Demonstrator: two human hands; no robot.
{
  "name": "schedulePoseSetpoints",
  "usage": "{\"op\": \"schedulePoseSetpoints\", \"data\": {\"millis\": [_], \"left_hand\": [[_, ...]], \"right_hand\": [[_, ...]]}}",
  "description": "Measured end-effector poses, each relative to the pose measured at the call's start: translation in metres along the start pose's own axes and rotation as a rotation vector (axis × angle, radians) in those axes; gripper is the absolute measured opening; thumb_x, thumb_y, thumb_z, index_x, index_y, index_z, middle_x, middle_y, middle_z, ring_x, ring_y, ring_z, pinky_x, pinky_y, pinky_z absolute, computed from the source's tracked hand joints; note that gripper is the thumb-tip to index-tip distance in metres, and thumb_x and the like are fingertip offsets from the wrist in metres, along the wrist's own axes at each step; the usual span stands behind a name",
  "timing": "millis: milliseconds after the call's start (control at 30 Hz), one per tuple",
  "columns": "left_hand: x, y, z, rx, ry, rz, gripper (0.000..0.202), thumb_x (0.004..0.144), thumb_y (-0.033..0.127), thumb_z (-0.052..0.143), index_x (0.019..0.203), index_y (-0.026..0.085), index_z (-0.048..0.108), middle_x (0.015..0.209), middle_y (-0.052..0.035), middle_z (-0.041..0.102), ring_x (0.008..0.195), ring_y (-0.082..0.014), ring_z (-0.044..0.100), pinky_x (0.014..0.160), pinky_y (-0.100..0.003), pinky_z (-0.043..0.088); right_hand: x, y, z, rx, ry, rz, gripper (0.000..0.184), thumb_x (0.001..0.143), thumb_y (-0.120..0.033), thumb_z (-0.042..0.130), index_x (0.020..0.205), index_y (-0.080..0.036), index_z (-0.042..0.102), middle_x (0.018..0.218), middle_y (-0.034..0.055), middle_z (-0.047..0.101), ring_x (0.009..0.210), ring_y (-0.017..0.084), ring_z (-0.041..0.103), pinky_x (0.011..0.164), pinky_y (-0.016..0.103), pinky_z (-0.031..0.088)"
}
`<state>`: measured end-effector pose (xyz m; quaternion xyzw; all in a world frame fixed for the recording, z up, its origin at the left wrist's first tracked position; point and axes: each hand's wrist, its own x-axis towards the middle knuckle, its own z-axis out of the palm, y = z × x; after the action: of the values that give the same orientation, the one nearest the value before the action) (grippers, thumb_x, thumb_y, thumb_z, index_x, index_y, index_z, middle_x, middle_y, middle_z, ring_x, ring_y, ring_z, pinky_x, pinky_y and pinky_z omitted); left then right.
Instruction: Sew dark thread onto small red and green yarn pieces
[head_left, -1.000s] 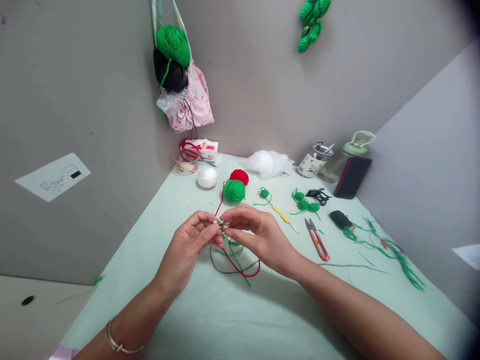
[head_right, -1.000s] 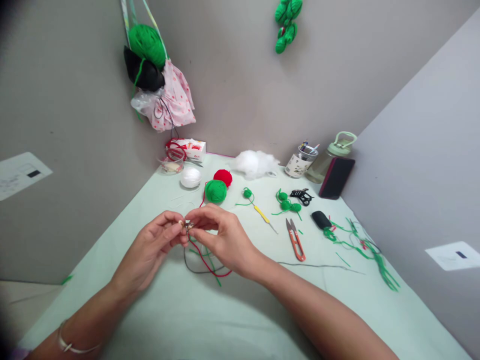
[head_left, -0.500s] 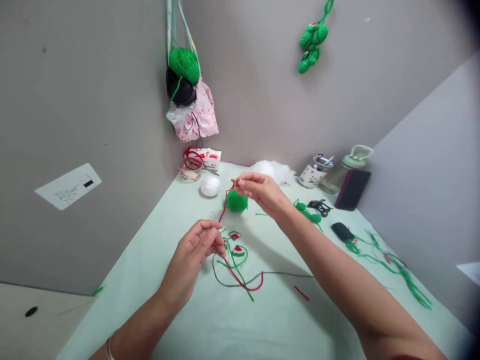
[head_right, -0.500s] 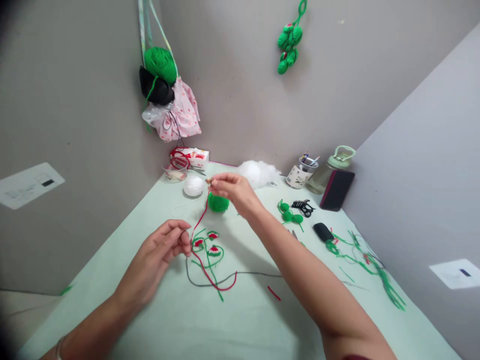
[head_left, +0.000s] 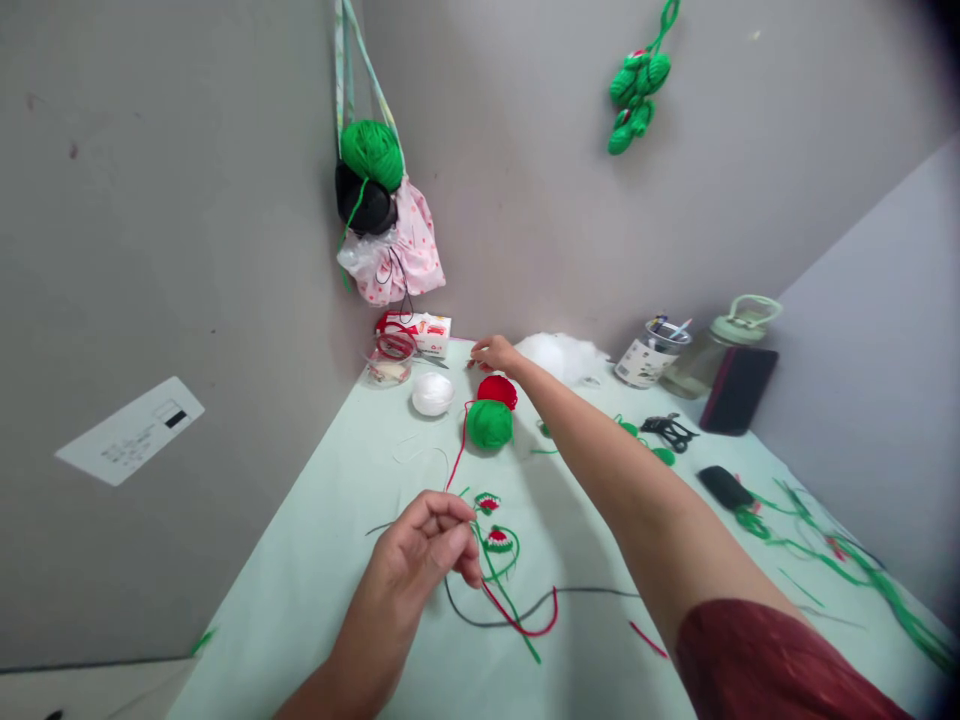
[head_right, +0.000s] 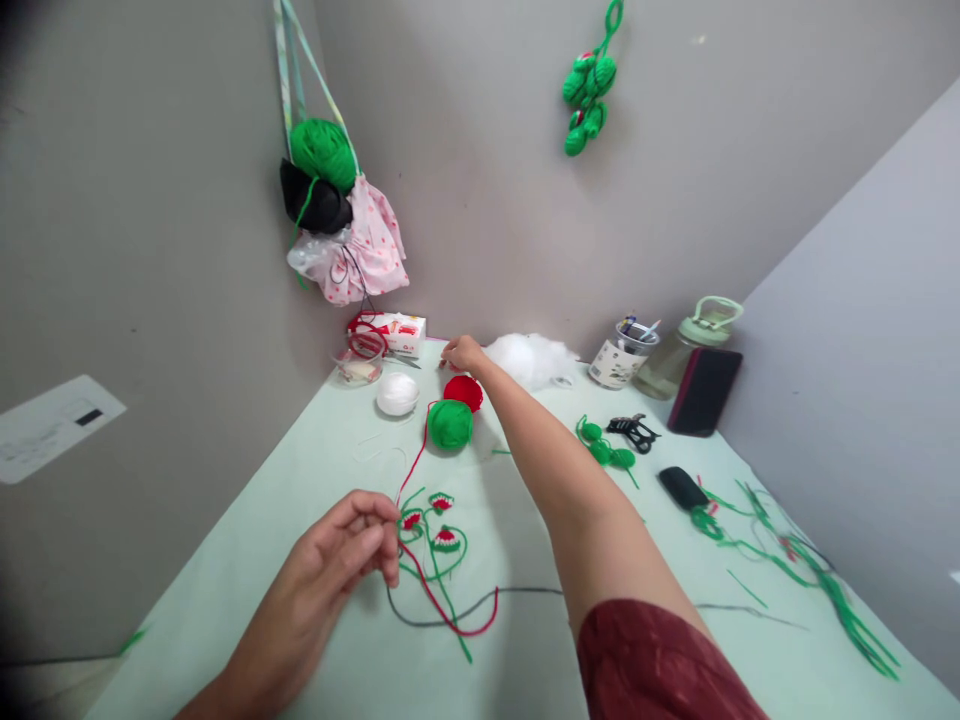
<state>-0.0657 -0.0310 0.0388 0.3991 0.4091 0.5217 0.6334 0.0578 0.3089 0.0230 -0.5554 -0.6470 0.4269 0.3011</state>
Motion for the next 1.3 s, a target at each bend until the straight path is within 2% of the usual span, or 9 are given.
{"op": "schedulePoseSetpoints", "data": {"millis": [133, 233, 367, 533, 633, 767, 867, 1033, 1300], "left_hand": [[-0.002, 0.003, -0.001, -0.003, -0.008, -0.010, 0.020, 0.094, 0.041, 0.055, 0.099, 0.023, 0.060, 0.081, -0.0007, 0.059, 0.075, -0.0131, 0.057, 0.077, -0.028, 0.043], [-0.002, 0.006, -0.001, -0.014, 0.011, 0.003, 0.022, 0.094, 0.042, 0.054, 0.098, 0.022, 0.061, 0.081, -0.0009, 0.059, 0.075, -0.0131, 0.057, 0.077, -0.027, 0.044], [-0.001, 0.007, 0.001, -0.056, 0.008, 0.021, 0.023, 0.095, 0.041, 0.053, 0.098, 0.020, 0.061, 0.082, -0.0012, 0.058, 0.076, -0.0127, 0.057, 0.077, -0.027, 0.045], [0.001, 0.008, 0.011, -0.163, -0.096, 0.081, 0.029, 0.098, 0.039, 0.046, 0.099, 0.016, 0.063, 0.085, -0.0038, 0.058, 0.078, -0.0140, 0.058, 0.079, -0.028, 0.049], [0.000, 0.011, 0.020, -0.224, -0.170, 0.095, 0.031, 0.098, 0.038, 0.045, 0.101, 0.015, 0.064, 0.088, -0.0053, 0.060, 0.080, -0.0148, 0.059, 0.078, -0.028, 0.051], [0.000, 0.016, 0.031, -0.269, -0.185, 0.090, 0.031, 0.097, 0.038, 0.048, 0.100, 0.014, 0.066, 0.088, -0.0055, 0.062, 0.080, -0.0138, 0.061, 0.078, -0.026, 0.053], [0.006, 0.016, 0.040, -0.261, -0.198, 0.075, 0.030, 0.094, 0.040, 0.054, 0.099, 0.013, 0.067, 0.086, -0.0053, 0.063, 0.078, -0.0138, 0.062, 0.077, -0.026, 0.053], [0.020, 0.008, 0.050, -0.207, -0.232, 0.024, 0.031, 0.091, 0.042, 0.059, 0.101, 0.014, 0.066, 0.089, -0.0055, 0.063, 0.080, -0.0144, 0.063, 0.078, -0.027, 0.053], [0.031, -0.019, 0.048, 0.071, -0.244, 0.007, 0.033, 0.079, 0.032, 0.074, 0.109, 0.020, 0.068, 0.082, 0.0000, 0.059, 0.077, -0.0117, 0.058, 0.081, -0.026, 0.046]], "right_hand": [[-0.018, -0.005, -0.022, -0.003, 0.081, -0.055, 0.005, 0.083, -0.013, 0.062, 0.079, -0.014, 0.066, 0.067, 0.0049, 0.064, 0.060, 0.011, 0.053, 0.059, 0.024, 0.043], [-0.061, -0.011, -0.036, 0.040, 0.066, -0.110, 0.014, 0.089, -0.017, 0.055, 0.086, -0.013, 0.068, 0.070, 0.0057, 0.066, 0.058, 0.010, 0.050, 0.058, 0.023, 0.043], [-0.154, -0.012, -0.036, 0.231, -0.217, -0.158, 0.019, 0.085, -0.029, 0.064, 0.092, -0.014, 0.072, 0.074, 0.0050, 0.067, 0.064, 0.011, 0.057, 0.065, 0.025, 0.047], [-0.269, -0.010, -0.013, 0.415, -0.459, -0.175, 0.037, 0.092, -0.043, 0.058, 0.116, -0.017, 0.066, 0.112, 0.0098, 0.068, 0.103, 0.018, 0.063, 0.086, 0.030, 0.050], [-0.305, -0.010, -0.010, 0.463, -0.610, -0.163, 0.041, 0.095, -0.048, 0.051, 0.122, -0.019, 0.061, 0.103, 0.0072, 0.067, 0.083, 0.014, 0.064, 0.072, 0.027, 0.050], [-0.321, -0.007, -0.030, 0.312, -0.657, -0.160, 0.039, 0.092, -0.051, 0.056, 0.101, -0.014, 0.065, 0.072, 0.0004, 0.060, 0.051, 0.006, 0.043, 0.050, 0.021, 0.032], [-0.326, -0.001, -0.049, 0.256, -0.461, -0.198, 0.035, 0.087, -0.047, 0.063, 0.086, -0.013, 0.066, 0.059, -0.0041, 0.046, 0.052, 0.006, 0.033, 0.049, 0.022, 0.023], [-0.335, 0.012, -0.067, 0.329, -0.179, -0.222, 0.032, 0.088, -0.045, 0.062, 0.083, -0.014, 0.069, 0.052, -0.0059, 0.038, 0.050, 0.006, 0.027, 0.050, 0.025, 0.019], [-0.334, 0.026, -0.065, 0.478, -0.073, -0.220, 0.029, 0.086, -0.045, 0.064, 0.082, -0.016, 0.069, 0.058, -0.0032, 0.047, 0.053, 0.007, 0.030, 0.051, 0.026, 0.017]]}}
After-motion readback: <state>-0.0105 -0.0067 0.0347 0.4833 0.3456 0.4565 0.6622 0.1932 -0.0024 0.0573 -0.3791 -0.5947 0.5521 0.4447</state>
